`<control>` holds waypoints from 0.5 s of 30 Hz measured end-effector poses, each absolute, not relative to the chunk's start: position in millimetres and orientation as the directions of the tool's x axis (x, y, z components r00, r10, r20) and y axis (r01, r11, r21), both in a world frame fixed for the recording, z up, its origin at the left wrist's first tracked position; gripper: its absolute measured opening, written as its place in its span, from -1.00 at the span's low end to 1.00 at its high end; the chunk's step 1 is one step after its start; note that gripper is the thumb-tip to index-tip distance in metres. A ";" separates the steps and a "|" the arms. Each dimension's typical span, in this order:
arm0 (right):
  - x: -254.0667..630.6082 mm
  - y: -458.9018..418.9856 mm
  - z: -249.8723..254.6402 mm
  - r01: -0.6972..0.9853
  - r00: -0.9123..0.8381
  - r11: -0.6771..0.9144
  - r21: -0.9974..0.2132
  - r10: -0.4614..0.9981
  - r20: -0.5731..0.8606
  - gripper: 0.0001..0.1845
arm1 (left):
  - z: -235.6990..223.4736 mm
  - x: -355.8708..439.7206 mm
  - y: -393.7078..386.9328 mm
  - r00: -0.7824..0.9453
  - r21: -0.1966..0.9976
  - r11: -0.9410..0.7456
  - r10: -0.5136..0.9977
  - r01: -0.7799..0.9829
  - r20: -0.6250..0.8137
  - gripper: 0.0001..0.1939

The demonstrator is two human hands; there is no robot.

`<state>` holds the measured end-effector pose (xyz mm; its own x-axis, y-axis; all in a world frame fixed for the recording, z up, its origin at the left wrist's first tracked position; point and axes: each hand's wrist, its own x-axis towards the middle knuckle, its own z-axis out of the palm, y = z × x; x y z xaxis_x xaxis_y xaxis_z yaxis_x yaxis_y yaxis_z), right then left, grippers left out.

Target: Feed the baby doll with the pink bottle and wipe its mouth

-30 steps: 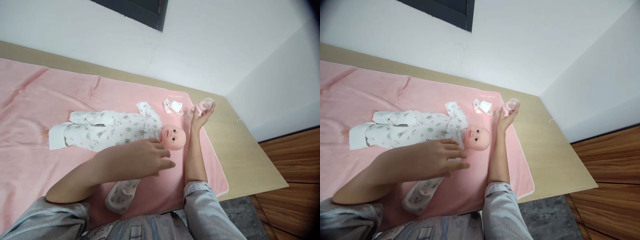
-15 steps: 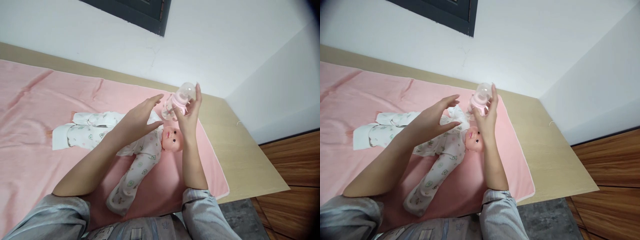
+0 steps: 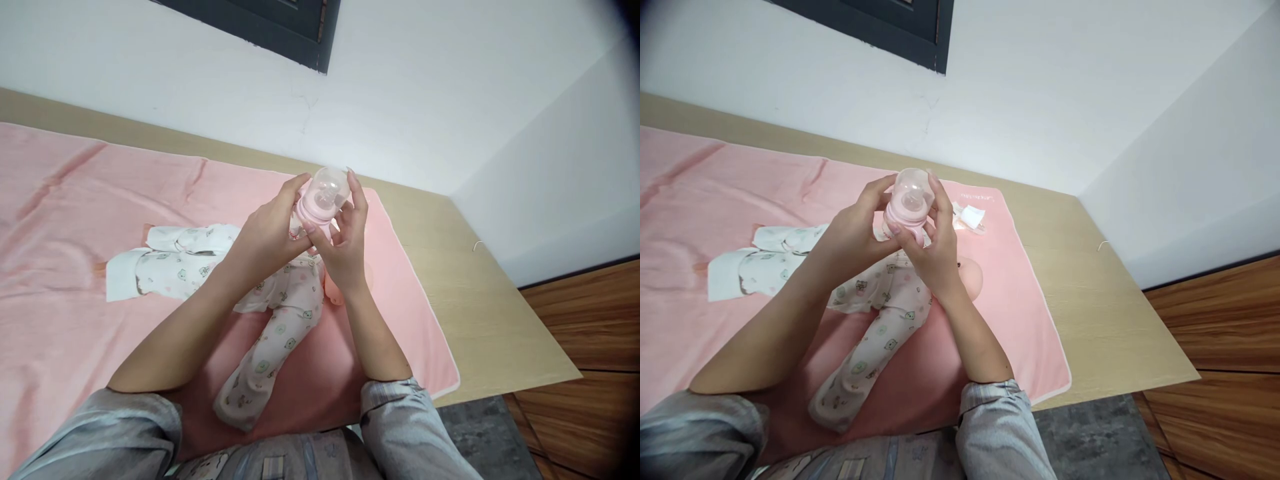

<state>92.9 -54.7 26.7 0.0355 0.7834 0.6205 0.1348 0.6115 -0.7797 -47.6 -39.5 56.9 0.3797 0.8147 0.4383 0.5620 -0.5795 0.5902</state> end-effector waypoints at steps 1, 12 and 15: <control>92.9 -54.9 26.4 0.143 0.030 0.617 -0.774 0.779 0.626 -0.24 | 56.8 -47.9 -39.4 0.376 0.585 -0.578 0.816 0.569 0.440 -0.27; 118.1 -55.9 46.1 0.438 0.295 0.664 -0.606 0.531 0.794 -0.30 | 54.0 -55.8 -25.0 0.401 0.515 -0.553 0.832 0.655 0.384 -0.21; 158.4 -38.1 38.1 0.488 0.325 0.605 -0.629 0.543 0.774 -0.22 | 52.7 -69.8 -10.5 0.371 0.514 -0.561 0.823 0.649 0.430 -0.28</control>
<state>158.4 -38.1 38.1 0.3249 0.5429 0.7744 0.4880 0.6051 -0.6290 -69.8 -10.5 52.7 0.3712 0.8232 0.4295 0.6495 -0.5608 0.5135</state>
